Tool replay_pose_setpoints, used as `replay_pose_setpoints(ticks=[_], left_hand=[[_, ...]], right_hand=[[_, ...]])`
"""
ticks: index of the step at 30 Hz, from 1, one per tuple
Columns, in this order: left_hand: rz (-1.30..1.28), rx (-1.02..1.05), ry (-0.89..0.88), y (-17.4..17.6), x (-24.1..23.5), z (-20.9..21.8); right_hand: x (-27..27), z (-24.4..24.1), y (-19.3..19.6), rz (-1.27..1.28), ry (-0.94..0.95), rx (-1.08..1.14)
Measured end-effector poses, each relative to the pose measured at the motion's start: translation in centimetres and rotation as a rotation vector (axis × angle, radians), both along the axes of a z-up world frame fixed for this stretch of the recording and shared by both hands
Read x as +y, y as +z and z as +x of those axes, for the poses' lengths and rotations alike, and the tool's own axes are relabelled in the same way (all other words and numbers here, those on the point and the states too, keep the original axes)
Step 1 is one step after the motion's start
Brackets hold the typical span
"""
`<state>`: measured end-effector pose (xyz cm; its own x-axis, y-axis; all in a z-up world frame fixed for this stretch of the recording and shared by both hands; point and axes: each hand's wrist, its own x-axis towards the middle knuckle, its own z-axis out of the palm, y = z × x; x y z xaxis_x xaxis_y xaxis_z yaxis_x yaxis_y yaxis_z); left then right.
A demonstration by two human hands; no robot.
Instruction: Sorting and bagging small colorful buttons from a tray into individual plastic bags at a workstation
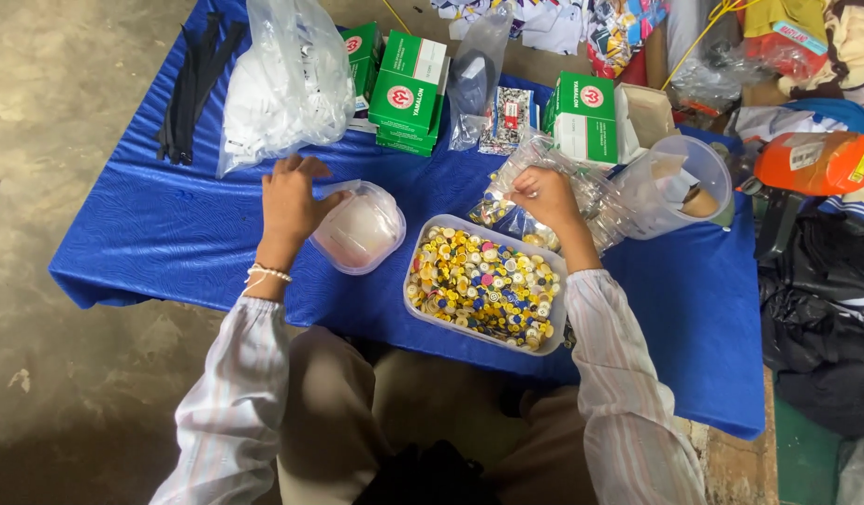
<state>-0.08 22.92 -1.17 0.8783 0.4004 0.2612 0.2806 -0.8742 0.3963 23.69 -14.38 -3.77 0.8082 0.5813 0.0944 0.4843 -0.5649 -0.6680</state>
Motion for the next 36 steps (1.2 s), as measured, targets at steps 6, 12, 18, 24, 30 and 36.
replay_pose_setpoints(ticks=[6,12,18,24,30,36], left_hand=[[0.458,0.126,0.079,-1.6,-2.5,-0.7],[0.449,0.108,0.079,-3.0,-2.7,-1.2],[0.067,0.006,0.088,-0.2,-7.2,-0.5],[-0.675,-0.283,-0.302,3.9,-20.2,0.4],[-0.970,-0.223,-0.530,1.6,-22.7,0.7],[-1.443,-0.067,-0.710,3.4,-21.9,0.0]], right_hand=[[-1.7,-4.7,2.5,0.154,-0.026,-0.015],[-3.8,-13.8,9.6,0.221,0.042,0.023],[-5.1,-19.4,9.9,0.417,-0.012,0.206],[-2.5,-20.5,6.9,0.580,-0.042,0.221],[-2.7,-19.7,3.6,0.595,-0.186,0.305],[-2.1,-20.8,7.4,0.719,-0.219,0.557]])
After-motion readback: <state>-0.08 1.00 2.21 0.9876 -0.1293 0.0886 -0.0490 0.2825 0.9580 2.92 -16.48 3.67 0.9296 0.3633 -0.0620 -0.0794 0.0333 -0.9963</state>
